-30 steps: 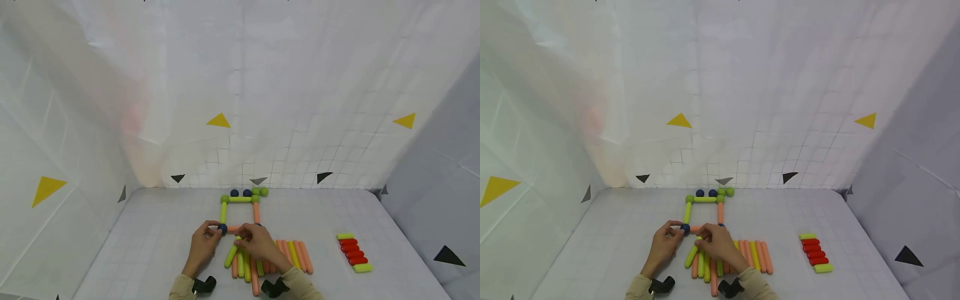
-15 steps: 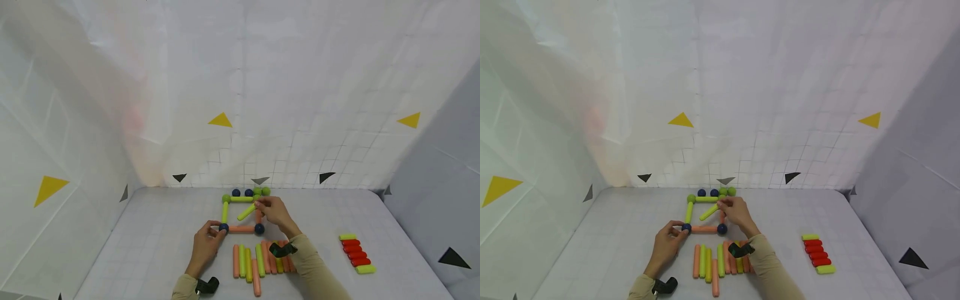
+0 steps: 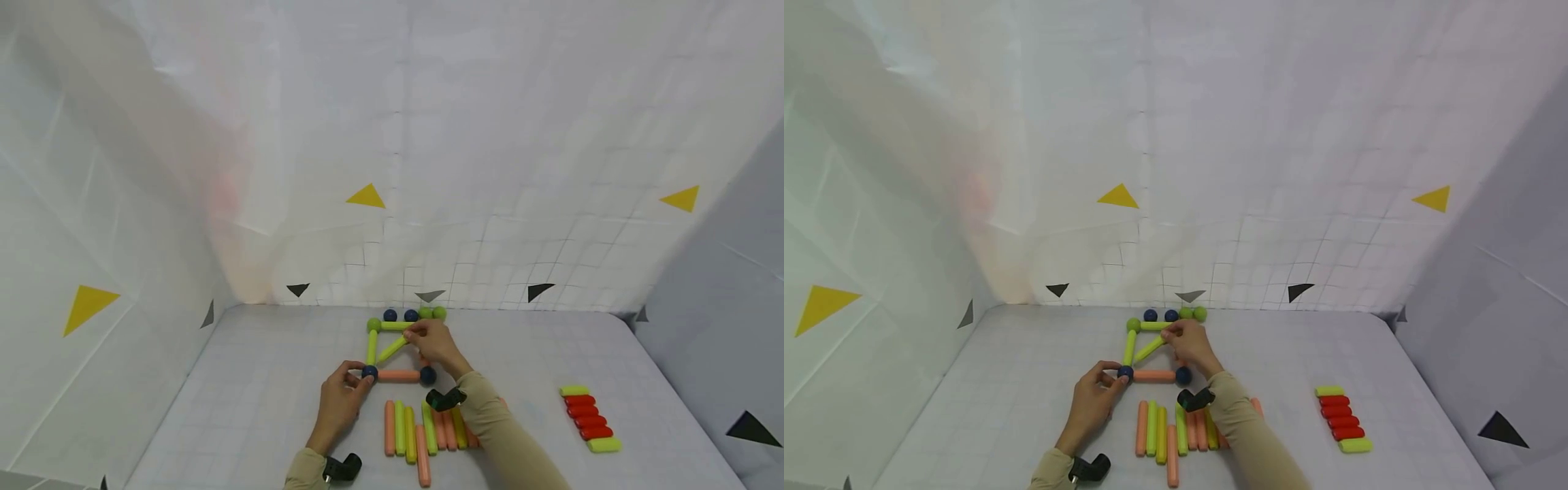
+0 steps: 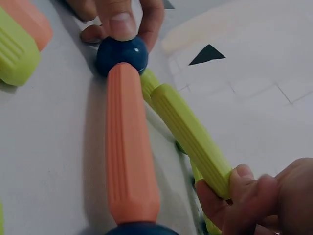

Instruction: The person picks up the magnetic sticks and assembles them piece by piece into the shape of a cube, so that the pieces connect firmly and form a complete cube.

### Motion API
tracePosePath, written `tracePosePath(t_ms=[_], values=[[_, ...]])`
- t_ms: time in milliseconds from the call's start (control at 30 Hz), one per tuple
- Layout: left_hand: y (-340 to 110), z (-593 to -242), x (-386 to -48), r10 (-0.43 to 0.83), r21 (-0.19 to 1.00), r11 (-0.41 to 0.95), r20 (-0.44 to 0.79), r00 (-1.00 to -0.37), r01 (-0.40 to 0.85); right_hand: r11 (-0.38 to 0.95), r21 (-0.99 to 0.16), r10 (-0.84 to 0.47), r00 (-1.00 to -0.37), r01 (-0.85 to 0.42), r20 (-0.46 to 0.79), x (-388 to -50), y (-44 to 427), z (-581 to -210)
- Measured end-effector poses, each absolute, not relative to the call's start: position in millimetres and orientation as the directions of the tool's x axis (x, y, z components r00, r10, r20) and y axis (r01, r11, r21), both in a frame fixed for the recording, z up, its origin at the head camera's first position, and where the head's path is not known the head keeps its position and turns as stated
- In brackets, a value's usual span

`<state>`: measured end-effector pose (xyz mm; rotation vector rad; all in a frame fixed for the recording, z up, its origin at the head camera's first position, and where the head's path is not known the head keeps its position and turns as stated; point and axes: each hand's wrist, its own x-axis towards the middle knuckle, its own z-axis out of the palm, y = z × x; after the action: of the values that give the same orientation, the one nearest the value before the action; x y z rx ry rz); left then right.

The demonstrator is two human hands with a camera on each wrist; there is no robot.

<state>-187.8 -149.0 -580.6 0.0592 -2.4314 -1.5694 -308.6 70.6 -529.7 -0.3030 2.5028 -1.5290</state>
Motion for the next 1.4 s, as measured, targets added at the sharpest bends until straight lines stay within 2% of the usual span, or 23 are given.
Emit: tracePosePath(t_ms=[200,433,667,933,1067,1200,1400], values=[[-148.8,-580.9,-187.0,-0.158,0.895,0.433,0.188,-0.969,0.103,0.51,-0.849,-0.307,-0.951,-0.136,-0.032,-309.3,65.8,-530.3],[-147.6,-579.1,-185.9,-0.161,0.897,0.433,0.179,-0.97,0.094,0.537,-0.835,-0.32,-0.945,-0.119,-0.071,-308.0,60.4,-526.1],[-147.0,-580.3,-186.0,-0.162,0.896,0.436,0.169,-0.972,0.083,0.607,-0.774,-0.299,-0.954,-0.178,-0.016,-305.4,59.6,-529.2],[-146.5,-579.4,-185.6,-0.17,0.891,0.445,0.182,-0.968,0.089,0.602,-0.776,-0.318,-0.948,-0.189,-0.016,-303.3,59.8,-528.9],[-141.0,-580.7,-189.8,-0.156,0.874,0.48,0.176,-0.972,0.081,0.593,-0.784,-0.308,-0.951,-0.184,-0.01,-298.9,73.6,-526.7],[-138.7,-580.6,-192.3,-0.144,0.862,0.501,0.174,-0.974,0.079,0.598,-0.768,-0.306,-0.951,-0.232,0.049,-294.9,95.0,-521.0],[-142.0,-576.5,-194.2,-0.177,0.828,0.553,0.224,-0.958,0.092,0.595,-0.759,-0.299,-0.949,-0.264,0.096,-287.3,153.7,-504.6]])
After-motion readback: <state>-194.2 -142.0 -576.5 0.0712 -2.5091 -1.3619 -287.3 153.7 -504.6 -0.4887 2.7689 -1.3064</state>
